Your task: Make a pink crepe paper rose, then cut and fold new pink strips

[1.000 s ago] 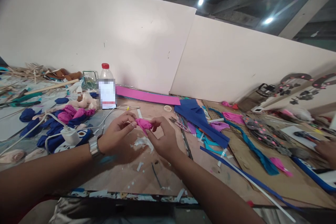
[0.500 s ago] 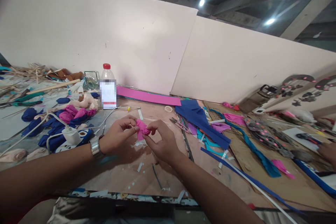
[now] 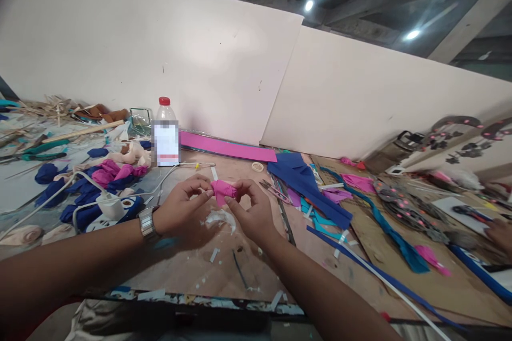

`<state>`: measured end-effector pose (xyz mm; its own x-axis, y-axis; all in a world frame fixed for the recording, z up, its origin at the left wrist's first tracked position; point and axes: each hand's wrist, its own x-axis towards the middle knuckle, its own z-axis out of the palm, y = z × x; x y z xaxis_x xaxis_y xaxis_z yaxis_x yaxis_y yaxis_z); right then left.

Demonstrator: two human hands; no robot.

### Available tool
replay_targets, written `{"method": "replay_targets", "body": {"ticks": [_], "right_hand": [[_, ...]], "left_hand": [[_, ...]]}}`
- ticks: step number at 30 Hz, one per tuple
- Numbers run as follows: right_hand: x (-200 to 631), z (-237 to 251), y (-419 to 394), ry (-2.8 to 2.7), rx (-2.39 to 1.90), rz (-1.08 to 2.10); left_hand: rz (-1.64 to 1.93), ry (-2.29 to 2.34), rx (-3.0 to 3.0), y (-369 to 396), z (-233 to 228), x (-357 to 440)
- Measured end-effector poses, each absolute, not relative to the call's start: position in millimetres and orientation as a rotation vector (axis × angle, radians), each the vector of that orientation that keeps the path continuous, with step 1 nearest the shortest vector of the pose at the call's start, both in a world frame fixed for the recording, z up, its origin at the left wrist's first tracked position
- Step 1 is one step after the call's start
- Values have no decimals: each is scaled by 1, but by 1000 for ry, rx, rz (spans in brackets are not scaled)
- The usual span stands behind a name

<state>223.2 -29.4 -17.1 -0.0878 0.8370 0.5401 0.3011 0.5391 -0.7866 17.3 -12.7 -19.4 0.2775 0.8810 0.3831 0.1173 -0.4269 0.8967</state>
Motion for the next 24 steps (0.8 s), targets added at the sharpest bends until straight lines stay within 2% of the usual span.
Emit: {"method": "replay_targets", "body": {"ticks": [17, 24], "right_hand": [[221, -12, -37, -1812, -1027, 350], [221, -12, -38, -1895, -908, 329]], "left_hand": [[1299, 1002, 2039, -16, -17, 14], [1333, 1012, 2076, -15, -17, 14]]}}
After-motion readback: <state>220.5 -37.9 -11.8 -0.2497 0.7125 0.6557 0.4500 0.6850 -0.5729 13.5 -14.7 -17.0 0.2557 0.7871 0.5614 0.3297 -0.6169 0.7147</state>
